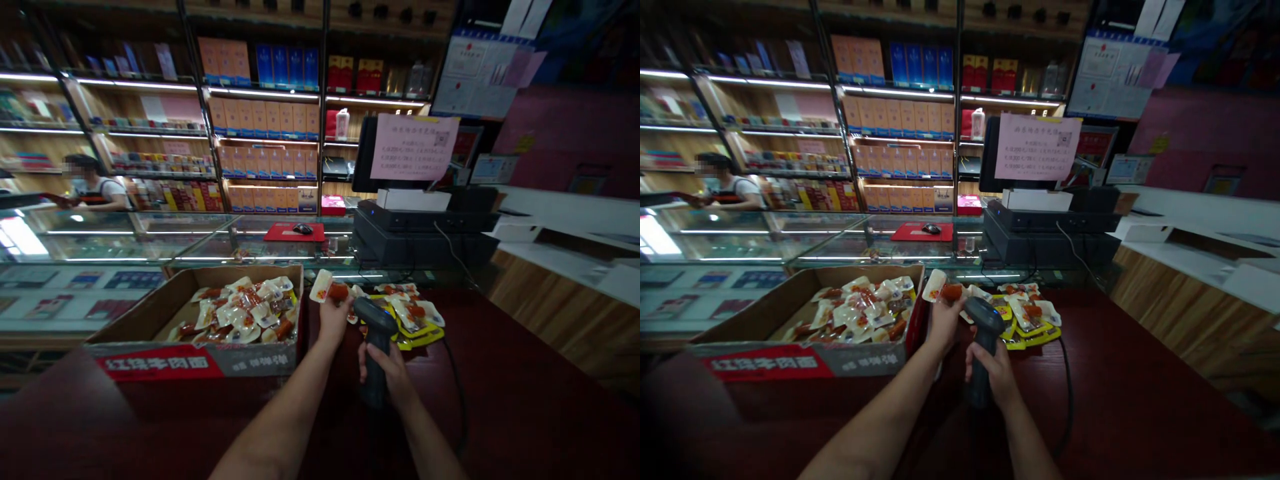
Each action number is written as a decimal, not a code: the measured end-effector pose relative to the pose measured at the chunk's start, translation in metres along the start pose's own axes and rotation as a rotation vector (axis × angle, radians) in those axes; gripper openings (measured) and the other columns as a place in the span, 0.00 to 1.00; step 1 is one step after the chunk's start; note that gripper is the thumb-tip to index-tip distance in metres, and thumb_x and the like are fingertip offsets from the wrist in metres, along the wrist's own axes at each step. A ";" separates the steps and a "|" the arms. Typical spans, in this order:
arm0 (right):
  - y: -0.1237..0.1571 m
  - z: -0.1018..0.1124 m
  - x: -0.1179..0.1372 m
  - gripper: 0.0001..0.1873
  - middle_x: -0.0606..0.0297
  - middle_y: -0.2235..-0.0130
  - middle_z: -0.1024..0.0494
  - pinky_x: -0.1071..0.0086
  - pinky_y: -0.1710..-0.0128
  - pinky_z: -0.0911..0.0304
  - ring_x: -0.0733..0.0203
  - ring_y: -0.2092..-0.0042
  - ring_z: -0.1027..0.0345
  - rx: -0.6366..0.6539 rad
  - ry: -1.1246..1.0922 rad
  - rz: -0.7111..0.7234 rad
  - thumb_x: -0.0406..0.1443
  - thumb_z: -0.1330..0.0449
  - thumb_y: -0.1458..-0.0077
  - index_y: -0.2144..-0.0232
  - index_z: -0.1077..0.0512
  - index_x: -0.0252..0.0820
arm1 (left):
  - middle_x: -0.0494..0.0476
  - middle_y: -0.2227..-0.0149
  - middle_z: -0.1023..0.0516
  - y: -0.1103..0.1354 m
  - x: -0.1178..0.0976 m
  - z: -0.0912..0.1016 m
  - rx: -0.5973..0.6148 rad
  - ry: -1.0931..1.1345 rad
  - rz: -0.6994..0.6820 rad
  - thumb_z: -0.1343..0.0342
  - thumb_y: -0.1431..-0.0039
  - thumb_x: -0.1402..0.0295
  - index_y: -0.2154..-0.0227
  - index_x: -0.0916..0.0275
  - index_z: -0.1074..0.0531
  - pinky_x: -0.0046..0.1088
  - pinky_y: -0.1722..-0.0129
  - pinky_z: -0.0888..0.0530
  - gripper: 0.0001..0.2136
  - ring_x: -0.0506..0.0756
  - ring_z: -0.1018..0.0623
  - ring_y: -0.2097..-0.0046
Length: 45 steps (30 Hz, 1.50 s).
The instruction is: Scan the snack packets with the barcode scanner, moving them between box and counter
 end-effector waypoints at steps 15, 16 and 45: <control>-0.001 -0.091 0.008 0.22 0.72 0.80 0.28 0.73 0.86 0.37 0.68 0.85 0.37 0.232 0.000 -0.025 0.41 0.35 0.56 0.59 0.34 0.38 | 0.58 0.77 0.26 -0.039 -0.159 0.140 -0.188 -1.163 -0.025 0.40 0.64 0.72 0.81 0.60 0.32 0.36 0.59 0.32 0.06 0.64 0.24 0.63; 0.000 -0.096 0.006 0.23 0.72 0.80 0.28 0.73 0.86 0.37 0.68 0.85 0.37 0.243 0.004 -0.032 0.41 0.35 0.56 0.59 0.34 0.38 | 0.61 0.76 0.25 -0.040 -0.158 0.145 -0.190 -1.247 -0.012 0.41 0.63 0.71 0.81 0.60 0.32 0.36 0.59 0.32 0.05 0.64 0.24 0.62; -0.011 0.030 0.006 0.24 0.74 0.82 0.28 0.74 0.87 0.36 0.67 0.85 0.37 -0.103 0.097 0.042 0.43 0.33 0.58 0.61 0.35 0.39 | 0.64 0.67 0.26 -0.005 0.007 0.014 -0.135 -0.667 -0.005 0.40 0.55 0.62 0.75 0.63 0.30 0.38 0.55 0.35 0.09 0.63 0.27 0.57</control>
Point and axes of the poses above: each hand's wrist, its own y-axis away from the middle knuckle, its own z-axis out of the back of the hand, x = y × z, the point moved 7 cm from there along -y, towards the middle knuckle
